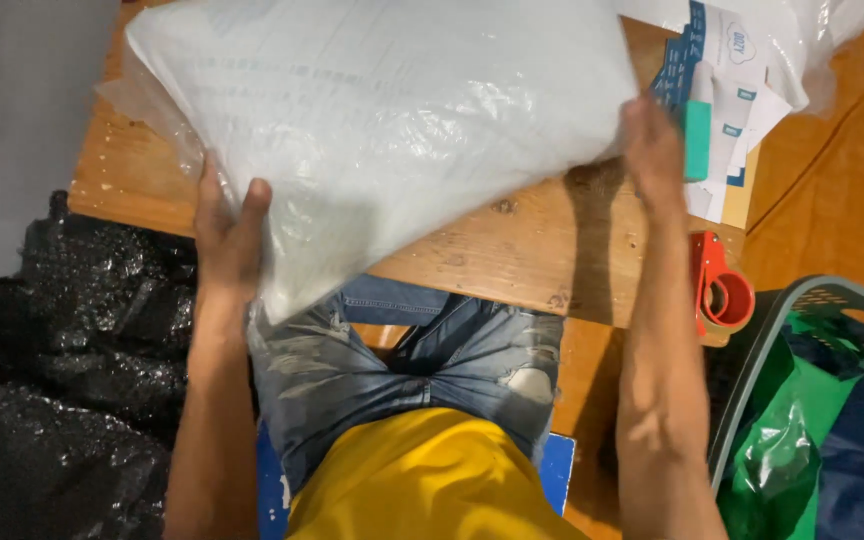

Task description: The person wraps a white rectangular item in clear plastic on a wooden table, smoothing the plastic with a green tool and pressing the edges. The person then picks up a green reusable bag from a nearby basket.

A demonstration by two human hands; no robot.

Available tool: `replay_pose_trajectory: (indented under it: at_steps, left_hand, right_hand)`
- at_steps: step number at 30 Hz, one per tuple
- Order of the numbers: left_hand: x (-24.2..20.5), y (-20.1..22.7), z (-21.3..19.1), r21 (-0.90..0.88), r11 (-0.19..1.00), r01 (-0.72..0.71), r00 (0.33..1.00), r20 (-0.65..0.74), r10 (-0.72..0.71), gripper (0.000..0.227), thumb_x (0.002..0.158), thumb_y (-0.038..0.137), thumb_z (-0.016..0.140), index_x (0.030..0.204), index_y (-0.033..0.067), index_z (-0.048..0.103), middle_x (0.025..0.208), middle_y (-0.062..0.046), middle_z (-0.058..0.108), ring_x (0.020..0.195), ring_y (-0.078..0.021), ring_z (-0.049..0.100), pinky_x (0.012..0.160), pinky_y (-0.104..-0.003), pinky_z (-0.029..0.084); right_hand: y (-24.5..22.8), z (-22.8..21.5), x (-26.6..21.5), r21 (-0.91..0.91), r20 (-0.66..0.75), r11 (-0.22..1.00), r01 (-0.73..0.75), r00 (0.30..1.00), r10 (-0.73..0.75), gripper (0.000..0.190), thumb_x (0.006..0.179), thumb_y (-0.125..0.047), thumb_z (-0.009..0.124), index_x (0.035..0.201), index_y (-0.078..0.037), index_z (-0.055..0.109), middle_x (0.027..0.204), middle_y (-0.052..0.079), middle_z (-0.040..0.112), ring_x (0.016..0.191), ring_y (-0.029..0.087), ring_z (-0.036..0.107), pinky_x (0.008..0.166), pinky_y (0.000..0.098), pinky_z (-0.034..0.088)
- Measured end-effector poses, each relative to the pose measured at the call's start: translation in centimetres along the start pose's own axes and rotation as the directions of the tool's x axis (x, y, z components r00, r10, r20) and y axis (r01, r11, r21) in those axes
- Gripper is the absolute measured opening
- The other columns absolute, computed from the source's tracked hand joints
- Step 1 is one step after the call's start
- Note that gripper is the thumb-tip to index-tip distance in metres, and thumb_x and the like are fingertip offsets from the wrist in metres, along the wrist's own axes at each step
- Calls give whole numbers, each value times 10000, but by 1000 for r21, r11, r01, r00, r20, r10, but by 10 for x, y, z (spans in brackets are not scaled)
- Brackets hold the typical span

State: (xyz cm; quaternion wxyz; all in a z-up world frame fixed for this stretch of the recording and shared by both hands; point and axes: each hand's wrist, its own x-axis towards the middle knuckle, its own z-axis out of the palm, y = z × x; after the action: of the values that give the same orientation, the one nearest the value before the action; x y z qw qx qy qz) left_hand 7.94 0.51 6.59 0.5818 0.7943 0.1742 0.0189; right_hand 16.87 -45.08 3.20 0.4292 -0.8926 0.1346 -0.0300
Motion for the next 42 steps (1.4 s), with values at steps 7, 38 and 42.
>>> replay_pose_trajectory:
  at_steps: [7,38,42]
  left_hand:
    - [35,17,-38,105,993,47,998,-35,-44,578,1073,367,501,1589,220,287,1677,-136,195,1520,-366,240,1196,-569,271]
    - [34,44,31,538,697,-474,880,260,398,1062,856,921,201,1713,317,37,1716,-88,-194,1601,-366,-207,1262,-736,-143]
    - [35,39,75,617,348,-706,670,423,610,965,958,903,270,1717,314,186,1723,-141,-36,1600,-492,-15,1199,-845,-2]
  right_hand:
    - [-28,30,-141,-172,-49,964,-202,979,196,560,982,-552,524,1223,-50,583,1132,194,683,1039,370,631,845,490,477]
    - [-69,7,-138,-169,-129,982,89,985,-112,863,1017,-679,152,1629,-70,191,1699,209,71,1589,362,83,1273,548,139]
    - [-71,21,-115,-175,-38,978,115,992,-123,866,984,-752,138,1663,-217,91,1706,153,-112,1610,365,-50,1272,634,20]
